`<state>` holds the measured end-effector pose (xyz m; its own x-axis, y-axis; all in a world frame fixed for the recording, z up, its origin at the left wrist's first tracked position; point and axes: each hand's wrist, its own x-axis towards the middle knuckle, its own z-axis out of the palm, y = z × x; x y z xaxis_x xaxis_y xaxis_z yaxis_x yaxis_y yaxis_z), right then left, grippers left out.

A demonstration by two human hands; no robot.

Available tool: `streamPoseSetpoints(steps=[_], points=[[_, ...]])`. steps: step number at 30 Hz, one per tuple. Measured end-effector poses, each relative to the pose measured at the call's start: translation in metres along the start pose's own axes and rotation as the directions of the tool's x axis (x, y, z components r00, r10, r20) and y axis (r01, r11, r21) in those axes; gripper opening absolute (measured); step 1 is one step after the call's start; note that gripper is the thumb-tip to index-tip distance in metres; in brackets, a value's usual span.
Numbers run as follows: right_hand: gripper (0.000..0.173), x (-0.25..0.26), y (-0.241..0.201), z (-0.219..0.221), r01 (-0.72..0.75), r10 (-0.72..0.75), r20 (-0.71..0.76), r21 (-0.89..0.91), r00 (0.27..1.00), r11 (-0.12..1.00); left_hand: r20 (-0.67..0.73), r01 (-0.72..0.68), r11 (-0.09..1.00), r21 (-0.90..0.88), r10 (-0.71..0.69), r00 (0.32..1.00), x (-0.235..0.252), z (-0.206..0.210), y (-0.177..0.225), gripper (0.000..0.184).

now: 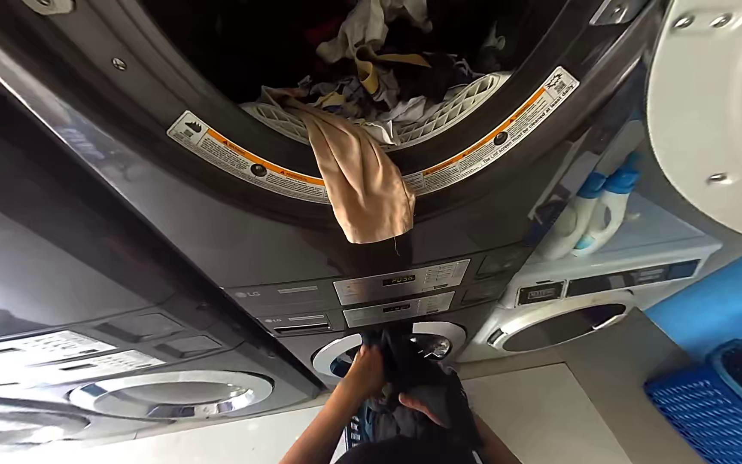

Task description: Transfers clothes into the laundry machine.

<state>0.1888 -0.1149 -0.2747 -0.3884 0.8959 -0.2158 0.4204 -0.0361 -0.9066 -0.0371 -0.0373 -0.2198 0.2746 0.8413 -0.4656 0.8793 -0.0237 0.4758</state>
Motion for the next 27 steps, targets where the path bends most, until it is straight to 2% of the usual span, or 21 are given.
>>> streamPoseSetpoints(steps=[1,2,3,5,6,8,10,11,12,14,15,16,17,18,19,20,21,22,23,25,27], points=[[0.067,0.019,0.011,0.006,-0.025,0.026,0.009,-0.062,1.0,0.998,0.161,-0.043,0.994,0.098,0.027,0.987,0.003,-0.004,-0.007,0.054],[0.075,0.028,0.022,0.008,-0.079,0.085,0.064,-0.086,0.994,0.993,0.232,-0.174,0.976,0.132,0.14,0.963,-0.003,-0.021,-0.001,0.053],[0.078,0.034,0.034,0.007,-0.149,0.165,0.16,-0.109,0.973,0.983,0.236,-0.347,0.932,0.108,0.315,0.919,-0.016,-0.052,0.018,0.047],[0.07,0.043,0.054,0.004,-0.188,0.217,0.244,-0.137,0.945,0.973,0.057,-0.617,0.779,0.108,0.615,0.786,-0.063,-0.131,0.078,0.044],[0.065,0.046,0.057,0.003,-0.176,0.201,0.277,-0.111,0.94,0.978,-0.122,-0.705,0.676,0.216,0.735,0.667,-0.085,-0.167,0.107,0.041],[0.056,0.052,0.043,-0.006,-0.147,0.169,0.343,-0.088,0.924,0.985,-0.429,-0.696,0.523,0.492,0.841,0.328,-0.106,-0.233,0.156,0.032],[0.052,0.057,0.024,-0.015,-0.126,0.175,0.352,-0.159,0.92,0.979,-0.591,-0.558,0.52,0.646,0.804,0.065,-0.095,-0.299,0.199,0.03],[0.051,0.059,0.015,-0.02,-0.125,0.188,0.341,-0.198,0.921,0.972,-0.637,-0.461,0.57,0.68,0.771,0.013,-0.08,-0.33,0.218,0.033],[0.05,0.061,0.011,-0.022,-0.124,0.194,0.324,-0.222,0.926,0.967,-0.681,-0.351,0.658,0.666,0.728,0.074,-0.062,-0.355,0.234,0.04],[0.049,0.063,0.012,-0.022,-0.116,0.186,0.303,-0.235,0.935,0.965,-0.729,-0.089,0.833,0.546,0.525,0.439,-0.024,-0.386,0.253,0.06],[0.049,0.062,0.016,-0.022,-0.105,0.175,0.303,-0.235,0.937,0.966,-0.703,0.017,0.864,0.503,0.397,0.59,-0.004,-0.392,0.254,0.058],[0.049,0.062,0.025,-0.022,-0.087,0.157,0.301,-0.233,0.94,0.968,-0.673,0.061,0.883,0.466,0.309,0.672,0.01,-0.396,0.254,0.05],[0.049,0.06,0.035,-0.024,-0.07,0.14,0.301,-0.23,0.943,0.971,-0.683,0.031,0.898,0.44,0.312,0.66,0.016,-0.401,0.254,0.04],[0.049,0.057,0.045,-0.027,-0.057,0.122,0.295,-0.221,0.948,0.974,-0.741,-0.088,0.923,0.375,0.356,0.569,0.015,-0.404,0.255,0.035],[0.048,0.052,0.051,-0.03,-0.051,0.11,0.279,-0.211,0.954,0.976,-0.835,-0.31,0.914,0.262,0.376,0.403,0.01,-0.403,0.256,0.033],[0.047,0.045,0.046,-0.037,-0.058,0.111,0.266,-0.199,0.958,0.978,-0.917,-0.598,0.792,0.124,0.321,0.236,0.001,-0.397,0.258,0.03],[0.046,0.038,0.032,-0.048,-0.058,0.099,0.236,-0.174,0.967,0.983,-0.961,-0.84,0.543,-0.013,0.225,0.16,-0.014,-0.389,0.264,0.028],[0.043,0.032,0.019,-0.058,-0.035,0.057,0.175,-0.13,0.983,0.991,-0.972,-0.951,0.287,-0.113,0.168,0.166,-0.034,-0.375,0.268,0.028],[0.04,0.024,0.002,-0.068,0.014,-0.009,0.103,-0.05,0.995,0.999,-0.97,-0.979,0.129,-0.16,0.164,0.18,-0.051,-0.355,0.267,0.028],[0.04,0.012,-0.039,-0.085,0.186,-0.175,-0.094,0.129,0.98,0.974,-0.958,-0.98,0.085,-0.179,0.213,0.193,-0.076,-0.301,0.254,0.02],[0.053,0.006,-0.092,-0.102,0.422,-0.34,-0.313,0.249,0.887,0.872,-0.927,-0.96,0.157,-0.233,0.264,0.268,-0.092,-0.248,0.235,0.021]])
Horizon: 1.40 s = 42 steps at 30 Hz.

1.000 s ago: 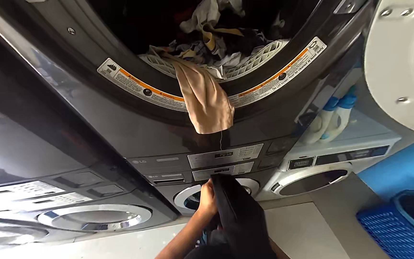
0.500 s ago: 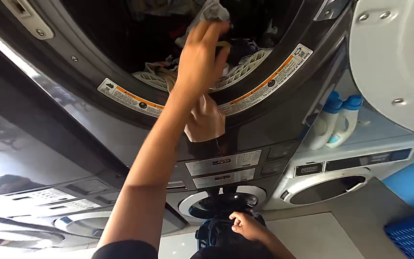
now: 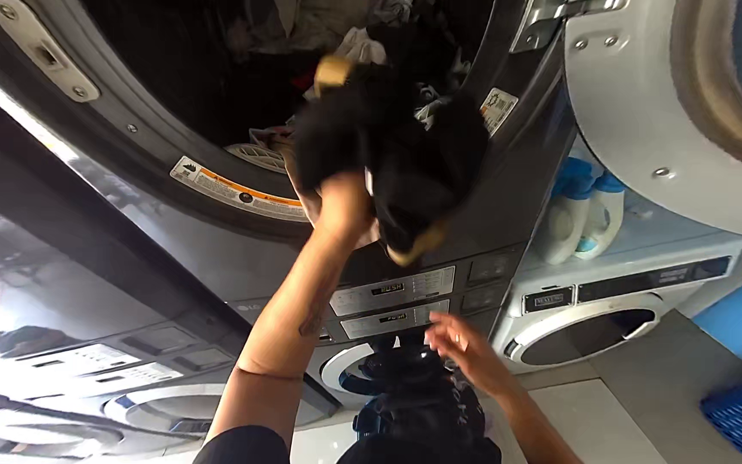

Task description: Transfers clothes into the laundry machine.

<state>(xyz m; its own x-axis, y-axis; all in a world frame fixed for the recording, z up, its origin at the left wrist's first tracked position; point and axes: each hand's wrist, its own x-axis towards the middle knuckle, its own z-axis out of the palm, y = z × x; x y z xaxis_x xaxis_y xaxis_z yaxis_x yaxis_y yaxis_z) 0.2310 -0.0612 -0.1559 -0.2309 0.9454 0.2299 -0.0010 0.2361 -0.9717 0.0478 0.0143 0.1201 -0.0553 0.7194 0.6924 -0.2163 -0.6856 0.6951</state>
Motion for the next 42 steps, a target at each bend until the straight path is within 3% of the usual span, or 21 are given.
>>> streamPoseSetpoints(steps=[1,4,5,7,8,9,11,14,16,18,20,23,24,25,27,30,33,35,37,39,42], points=[[0.06,0.008,-0.022,0.002,0.103,-0.095,-0.081,0.096,0.992,0.99,0.07,0.048,0.999,-0.015,-0.047,0.996,-0.022,-0.006,-0.004,0.025],[0.036,0.021,-0.065,0.009,0.269,-0.163,-0.287,0.383,0.944,0.884,0.356,0.097,0.98,0.177,-0.155,0.922,-0.071,-0.027,-0.018,0.018],[0.036,0.027,-0.089,0.012,0.297,-0.184,-0.292,0.411,0.939,0.862,0.488,0.048,0.965,0.258,-0.173,0.856,-0.084,-0.031,-0.022,0.03],[0.044,0.041,-0.137,0.019,0.379,-0.292,-0.335,0.233,0.896,0.896,0.676,-0.005,0.943,0.333,-0.235,0.699,-0.106,-0.031,-0.033,0.049],[0.039,0.05,-0.146,0.021,0.417,-0.34,-0.402,0.118,0.85,0.901,0.682,0.011,0.932,0.361,-0.272,0.679,-0.116,-0.034,-0.04,0.051],[0.029,0.059,-0.147,0.024,0.422,-0.335,-0.489,0.077,0.806,0.903,0.634,0.037,0.925,0.379,-0.289,0.718,-0.125,-0.04,-0.045,0.044],[0.016,0.073,-0.138,0.028,0.358,-0.168,-0.607,0.206,0.777,0.911,0.466,0.066,0.924,0.376,-0.25,0.849,-0.139,-0.059,-0.05,0.027],[0.007,0.08,-0.122,0.039,0.327,-0.028,-0.634,0.362,0.773,0.873,0.259,0.12,0.93,0.347,-0.218,0.941,-0.154,-0.082,-0.056,0.016],[0.006,0.078,-0.12,0.053,0.277,-0.037,-0.621,0.295,0.783,0.914,0.135,0.218,0.912,0.348,-0.279,0.951,-0.162,-0.088,-0.06,0.037],[0.007,0.069,-0.113,0.064,0.261,-0.04,-0.6,0.286,0.799,0.922,0.166,0.289,0.869,0.401,-0.38,0.91,-0.172,-0.103,-0.057,0.046],[0.013,0.051,-0.096,0.069,0.216,-0.009,-0.514,0.345,0.858,0.913,0.298,0.28,0.757,0.59,-0.527,0.796,-0.18,-0.124,-0.051,0.044],[0.03,0.011,-0.022,0.058,0.062,0.07,-0.25,0.484,0.966,0.873,0.417,0.152,0.522,0.839,-0.797,0.436,-0.179,-0.149,-0.062,0.033],[0.032,-0.005,0.011,0.053,0.004,0.141,-0.261,0.487,0.955,0.873,0.402,0.118,0.459,0.881,-0.855,0.327,-0.173,-0.15,-0.063,0.043],[0.037,-0.021,0.04,0.048,-0.087,0.257,-0.324,0.456,0.911,0.886,0.398,0.089,0.439,0.894,-0.87,0.29,-0.164,-0.147,-0.06,0.053],[0.069,-0.049,0.075,0.041,-0.348,0.507,-0.457,0.39,0.731,0.852,0.465,0.01,0.511,0.86,-0.789,0.401,-0.134,-0.133,-0.037,0.055],[0.065,-0.074,0.09,0.027,-0.476,0.64,-0.525,0.428,0.561,0.768,0.576,-0.258,0.619,0.742,-0.391,0.718,-0.07,-0.098,-0.002,0.038],[0.047,-0.076,0.087,0.01,-0.414,0.564,-0.557,0.382,0.61,0.826,0.503,-0.413,0.534,0.738,-0.027,0.864,0.025,-0.054,0.007,0.034],[0.039,-0.077,0.083,0.002,-0.384,0.521,-0.548,0.352,0.655,0.854,0.358,-0.288,0.452,0.844,-0.074,0.931,0.094,-0.027,-0.008,0.049],[0.037,-0.08,0.077,-0.002,-0.377,0.494,-0.541,0.321,0.681,0.869,0.279,-0.171,0.414,0.894,-0.218,0.935,0.149,-0.007,-0.041,0.07],[0.037,-0.088,0.074,-0.005,-0.399,0.496,-0.518,0.294,0.697,0.868,0.314,-0.133,0.438,0.889,-0.372,0.873,0.183,0.009,-0.071,0.078],[0.035,-0.102,0.083,-0.011,-0.483,0.581,-0.469,0.322,0.666,0.814,0.354,-0.216,0.299,0.929,-0.555,0.753,0.203,0.04,-0.092,0.05]])
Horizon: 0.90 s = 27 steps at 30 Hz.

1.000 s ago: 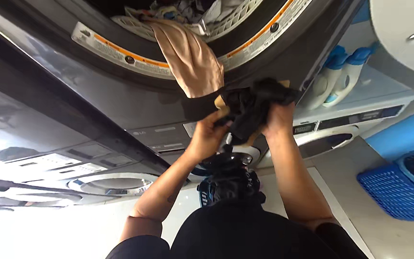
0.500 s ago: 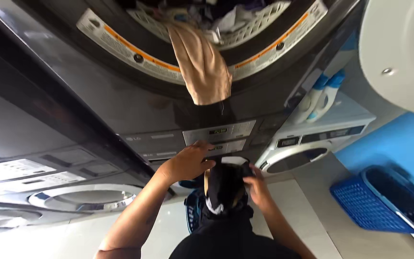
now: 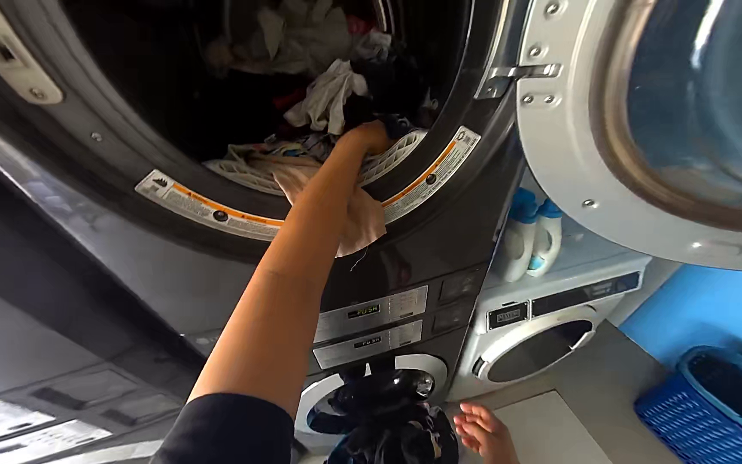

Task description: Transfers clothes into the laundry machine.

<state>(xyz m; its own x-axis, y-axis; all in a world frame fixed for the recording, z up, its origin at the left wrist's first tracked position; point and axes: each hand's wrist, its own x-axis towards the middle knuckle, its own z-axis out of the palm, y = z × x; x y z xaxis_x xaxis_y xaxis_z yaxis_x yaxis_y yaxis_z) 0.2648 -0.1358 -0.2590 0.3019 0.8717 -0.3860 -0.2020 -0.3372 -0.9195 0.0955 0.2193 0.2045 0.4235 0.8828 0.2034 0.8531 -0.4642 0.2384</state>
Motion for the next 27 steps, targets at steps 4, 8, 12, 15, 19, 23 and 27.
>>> streamPoseSetpoints(steps=[4,8,12,15,19,23,27], points=[[0.031,0.006,0.02,-0.015,-0.128,0.127,-0.049,-0.006,0.991,0.992,-0.468,-0.167,0.944,-0.285,0.015,0.884,0.0,-0.002,0.004,0.031],[0.029,0.012,0.008,-0.012,-0.049,0.049,0.0,-0.044,0.999,0.998,-0.797,-0.669,0.442,-0.597,-0.234,0.557,-0.057,-0.02,-0.001,0.023],[0.031,0.021,-0.03,0.013,0.132,-0.123,0.16,-0.042,0.979,0.99,-0.695,-0.599,0.478,-0.642,-0.032,0.718,-0.161,0.047,-0.002,0.02],[0.034,0.011,-0.094,0.05,0.267,-0.294,0.321,0.126,0.901,0.955,-0.624,-0.616,0.545,-0.569,0.201,0.755,-0.217,0.116,-0.013,0.017],[0.071,-0.01,-0.177,0.101,0.405,-0.563,0.422,0.408,0.711,0.818,-0.489,-0.535,0.335,-0.776,0.216,0.845,-0.279,0.177,-0.013,0.018],[0.045,-0.031,-0.216,0.142,0.677,-0.684,0.371,0.171,0.629,0.716,-0.315,-0.301,-0.096,-0.949,0.207,0.926,-0.346,0.219,-0.006,0.023],[0.019,-0.031,-0.199,0.173,0.45,-0.499,0.285,0.222,0.818,0.865,-0.2,-0.154,-0.313,-0.937,0.123,0.972,-0.377,0.23,-0.056,0.042]])
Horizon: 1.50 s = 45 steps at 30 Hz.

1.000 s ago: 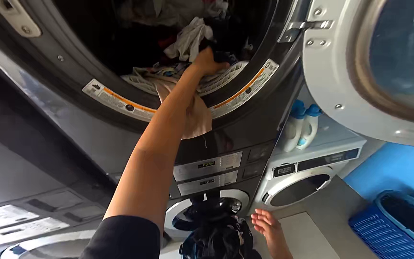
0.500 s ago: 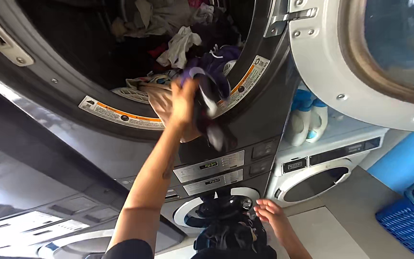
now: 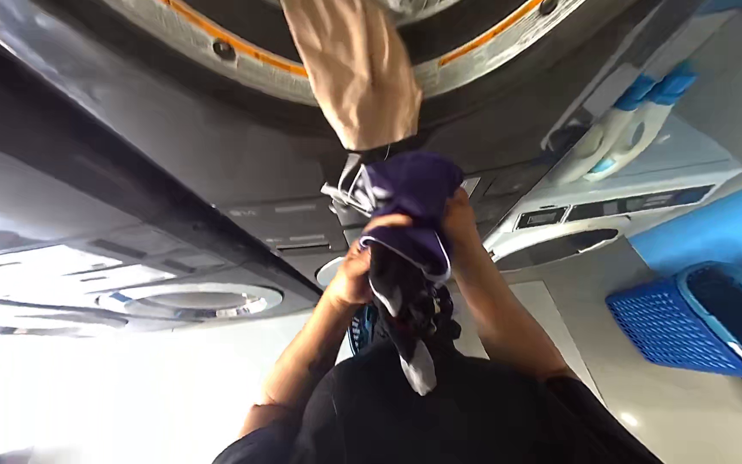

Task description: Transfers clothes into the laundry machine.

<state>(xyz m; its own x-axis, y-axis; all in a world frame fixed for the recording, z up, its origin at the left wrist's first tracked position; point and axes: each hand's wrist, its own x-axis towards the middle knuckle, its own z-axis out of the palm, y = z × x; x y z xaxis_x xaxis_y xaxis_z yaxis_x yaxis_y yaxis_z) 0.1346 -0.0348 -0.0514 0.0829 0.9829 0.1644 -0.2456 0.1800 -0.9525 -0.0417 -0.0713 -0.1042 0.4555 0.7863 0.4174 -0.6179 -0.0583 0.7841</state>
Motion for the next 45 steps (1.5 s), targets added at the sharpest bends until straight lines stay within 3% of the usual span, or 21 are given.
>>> streamPoseSetpoints(steps=[1,3,5,7,9,11,12,14,16,19,22,25,29,32,34,35,38,40,41,43,45], points=[[0.014,-0.003,0.002,0.002,-0.093,0.09,-0.091,-0.035,0.992,0.995,-0.045,-0.013,1.0,0.027,0.014,0.999,-0.008,-0.012,0.001,0.039],[0.022,-0.008,0.006,0.002,-0.235,0.191,-0.249,-0.162,0.949,0.958,-0.208,0.029,0.991,0.127,-0.002,0.978,-0.026,-0.027,-0.005,0.027],[0.029,-0.012,0.02,-0.005,-0.222,0.159,-0.282,-0.208,0.946,0.953,-0.353,0.155,0.984,0.086,-0.116,0.928,-0.047,-0.036,-0.023,0.029],[0.026,-0.012,0.032,-0.012,-0.155,0.093,-0.297,-0.192,0.95,0.969,-0.381,0.246,0.963,-0.114,-0.271,0.884,-0.064,-0.044,-0.047,0.031],[0.019,-0.009,0.034,-0.015,-0.028,-0.037,-0.292,-0.213,0.956,0.977,-0.334,0.372,0.886,-0.276,-0.451,0.828,-0.074,-0.05,-0.068,0.056],[0.015,-0.006,0.049,-0.033,0.23,-0.257,-0.142,-0.181,0.956,0.956,-0.225,0.538,0.765,-0.353,-0.628,0.745,-0.093,-0.058,-0.084,0.079],[0.017,-0.004,0.055,-0.045,0.325,-0.336,-0.054,-0.152,0.94,0.934,-0.167,0.6,0.721,-0.346,-0.677,0.717,-0.105,-0.061,-0.092,0.077],[0.025,-0.003,0.058,-0.061,0.433,-0.43,0.055,-0.115,0.901,0.894,-0.133,0.727,0.659,-0.196,-0.752,0.646,-0.125,-0.068,-0.113,0.05],[0.032,-0.005,0.058,-0.07,0.458,-0.452,0.074,-0.136,0.889,0.878,-0.163,0.812,0.573,0.111,-0.795,0.584,-0.131,-0.078,-0.143,0.036],[0.044,-0.007,0.056,-0.084,0.426,-0.41,0.117,-0.293,0.904,0.856,-0.39,0.791,0.464,0.4,-0.694,0.605,-0.116,-0.066,-0.157,0.032],[0.053,-0.008,0.058,-0.091,0.353,-0.347,0.091,-0.409,0.933,0.842,-0.571,0.798,0.473,0.373,-0.561,0.6,-0.096,-0.065,-0.163,0.045],[0.063,-0.013,0.05,-0.099,0.236,-0.214,0.1,-0.461,0.972,0.855,-0.652,0.79,0.53,0.308,-0.488,0.581,-0.084,-0.069,-0.172,0.046],[0.036,-0.017,0.036,-0.111,0.254,-0.245,0.069,-0.323,0.967,0.912,-0.681,0.729,0.632,0.263,-0.414,0.604,-0.082,-0.078,-0.183,0.042],[0.026,-0.018,0.044,-0.118,0.326,-0.323,0.07,-0.363,0.944,0.873,-0.613,0.748,0.564,0.35,-0.465,0.638,-0.089,-0.09,-0.192,0.031],[0.027,-0.021,0.049,-0.117,0.346,-0.32,0.133,-0.392,0.938,0.852,-0.569,0.813,0.431,0.391,-0.582,0.582,-0.087,-0.096,-0.192,0.055],[0.029,-0.023,0.051,-0.115,0.363,-0.313,0.186,-0.409,0.931,0.838,-0.581,0.818,0.425,0.387,-0.576,0.575,-0.081,-0.094,-0.188,0.063],[0.034,-0.031,0.058,-0.107,0.411,-0.271,0.342,-0.454,0.9,0.791,-0.596,0.761,0.612,0.213,-0.536,0.598,-0.045,-0.067,-0.154,0.05],[0.035,-0.048,0.066,-0.09,0.403,-0.19,0.42,-0.507,0.888,0.762,-0.428,0.787,0.616,-0.009,-0.714,0.554,-0.024,-0.038,-0.104,0.063],[0.033,-0.063,0.073,-0.078,0.394,-0.133,0.458,-0.541,0.879,0.743,-0.32,0.794,0.605,-0.065,-0.766,0.558,-0.024,-0.026,-0.079,0.056],[0.029,-0.098,0.091,-0.056,0.395,0.003,0.572,-0.57,0.82,0.72,-0.273,0.739,0.672,-0.059,-0.723,0.635,-0.025,-0.025,-0.08,0.022],[0.029,-0.124,0.112,-0.053,0.335,0.185,0.736,-0.498,0.651,0.8,-0.227,0.6,0.797,-0.063,-0.597,0.769,-0.021,-0.054,-0.119,0.016]])
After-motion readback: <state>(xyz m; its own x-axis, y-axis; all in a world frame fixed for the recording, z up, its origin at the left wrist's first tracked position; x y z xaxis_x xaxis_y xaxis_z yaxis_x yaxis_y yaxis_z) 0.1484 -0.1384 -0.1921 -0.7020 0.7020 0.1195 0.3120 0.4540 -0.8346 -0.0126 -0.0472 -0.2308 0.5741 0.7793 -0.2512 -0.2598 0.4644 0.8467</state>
